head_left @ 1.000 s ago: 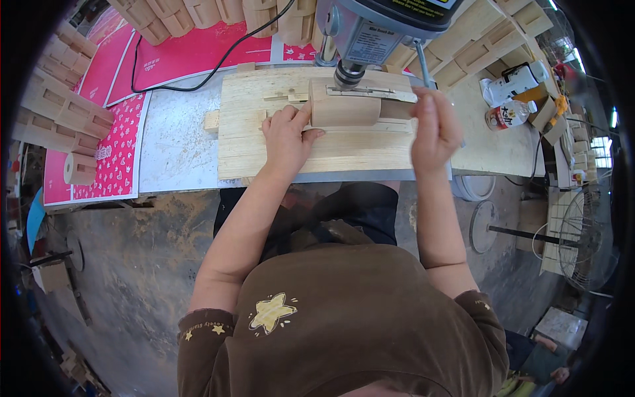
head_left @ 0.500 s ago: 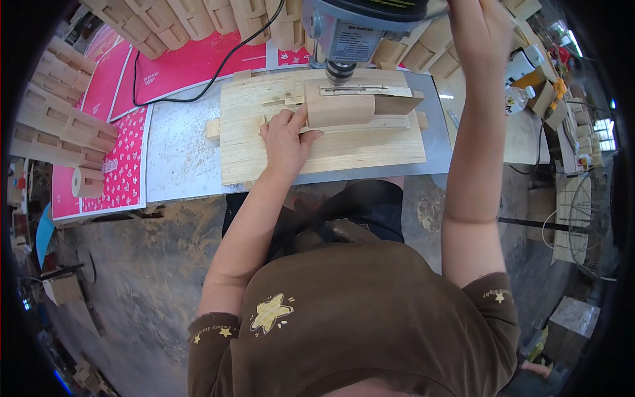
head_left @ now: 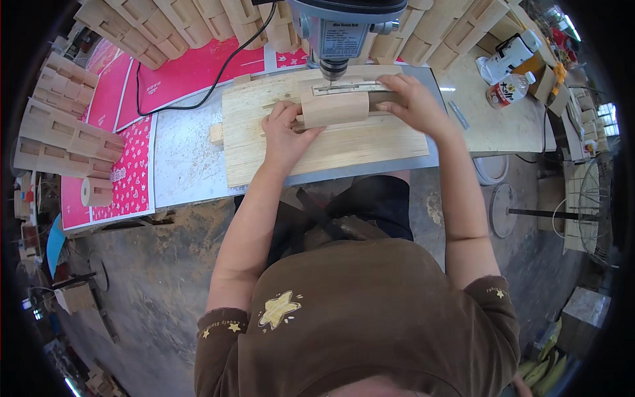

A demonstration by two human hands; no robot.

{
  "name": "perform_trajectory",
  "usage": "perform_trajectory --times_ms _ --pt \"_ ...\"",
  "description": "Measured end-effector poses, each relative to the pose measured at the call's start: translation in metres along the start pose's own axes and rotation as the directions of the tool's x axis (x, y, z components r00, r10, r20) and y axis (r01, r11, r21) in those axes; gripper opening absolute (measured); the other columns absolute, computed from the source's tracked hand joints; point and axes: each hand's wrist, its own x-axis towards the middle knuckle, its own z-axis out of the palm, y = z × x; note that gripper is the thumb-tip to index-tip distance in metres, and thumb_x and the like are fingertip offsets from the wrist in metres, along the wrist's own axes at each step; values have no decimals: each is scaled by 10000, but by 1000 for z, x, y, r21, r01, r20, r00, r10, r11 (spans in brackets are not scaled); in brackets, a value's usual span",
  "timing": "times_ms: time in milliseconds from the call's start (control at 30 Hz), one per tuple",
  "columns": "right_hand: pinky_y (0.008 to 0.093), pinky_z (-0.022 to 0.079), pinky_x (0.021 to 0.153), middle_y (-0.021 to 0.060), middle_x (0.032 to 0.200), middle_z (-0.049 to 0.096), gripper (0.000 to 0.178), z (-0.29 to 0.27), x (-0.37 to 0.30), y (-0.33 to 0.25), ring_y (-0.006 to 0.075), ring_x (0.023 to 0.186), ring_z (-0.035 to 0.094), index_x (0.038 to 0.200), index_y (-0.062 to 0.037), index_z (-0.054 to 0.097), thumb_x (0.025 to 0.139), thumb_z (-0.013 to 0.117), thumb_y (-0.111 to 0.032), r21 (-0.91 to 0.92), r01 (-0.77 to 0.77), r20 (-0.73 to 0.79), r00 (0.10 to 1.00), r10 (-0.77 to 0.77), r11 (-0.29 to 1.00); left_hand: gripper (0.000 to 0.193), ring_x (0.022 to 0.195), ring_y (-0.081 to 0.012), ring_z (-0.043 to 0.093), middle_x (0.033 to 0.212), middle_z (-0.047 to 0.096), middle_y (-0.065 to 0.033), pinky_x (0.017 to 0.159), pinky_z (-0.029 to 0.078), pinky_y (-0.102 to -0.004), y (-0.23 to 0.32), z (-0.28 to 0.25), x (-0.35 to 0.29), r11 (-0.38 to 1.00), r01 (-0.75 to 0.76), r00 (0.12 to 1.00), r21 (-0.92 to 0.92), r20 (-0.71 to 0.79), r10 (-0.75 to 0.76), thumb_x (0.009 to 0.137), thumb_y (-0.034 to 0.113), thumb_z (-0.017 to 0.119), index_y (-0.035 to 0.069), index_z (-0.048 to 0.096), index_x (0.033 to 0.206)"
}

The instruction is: Using a drill press to bore holes into wooden blocks.

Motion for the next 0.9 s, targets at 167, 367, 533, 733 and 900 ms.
perform_trajectory --times_ms 167,367,533,733,900 --pt "359 419 812 121 918 588 261 0 -28 -24 291 913 538 1018 -14 577 780 657 -87 250 -210 72 978 198 945 317 777 -139 520 838 541 -20 745 395 -279 8 -54 -23 989 62 996 -135 65 -53 587 109 809 63 638 850" --pt "302 415 784 94 872 572 235 -9 -43 -45 232 874 536 980 7 586 757 652 -26 342 -198 118 979 168 918 265 687 -54 457 778 513 50 658 404 -217 9 -134 -61 858 170 984 -485 40 -172 631 11 774 36 575 804" --pt "304 434 731 98 846 610 239 -9 -59 -51 228 805 564 944 3 627 712 684 1 418 -272 85 962 261 867 187 739 -108 577 834 640 -31 732 443 -249 2 -181 -73 704 258 871 -661 -156 -465 740 93 707 38 632 903" --pt "283 433 725 77 836 611 217 -1 -62 -63 195 796 560 902 -4 645 692 696 10 481 -227 93 974 209 847 346 846 -208 583 946 601 -79 637 463 -288 -20 -197 -92 294 163 624 -942 -133 -770 783 273 669 75 571 1049" --pt "279 426 721 80 842 597 241 0 -62 -72 200 802 557 903 -5 646 672 714 -20 493 -222 108 975 194 841 498 858 -382 586 1051 540 -174 530 476 -302 -29 -215 -102 -6 -45 620 -999 -23 -785 805 331 628 87 453 1202"
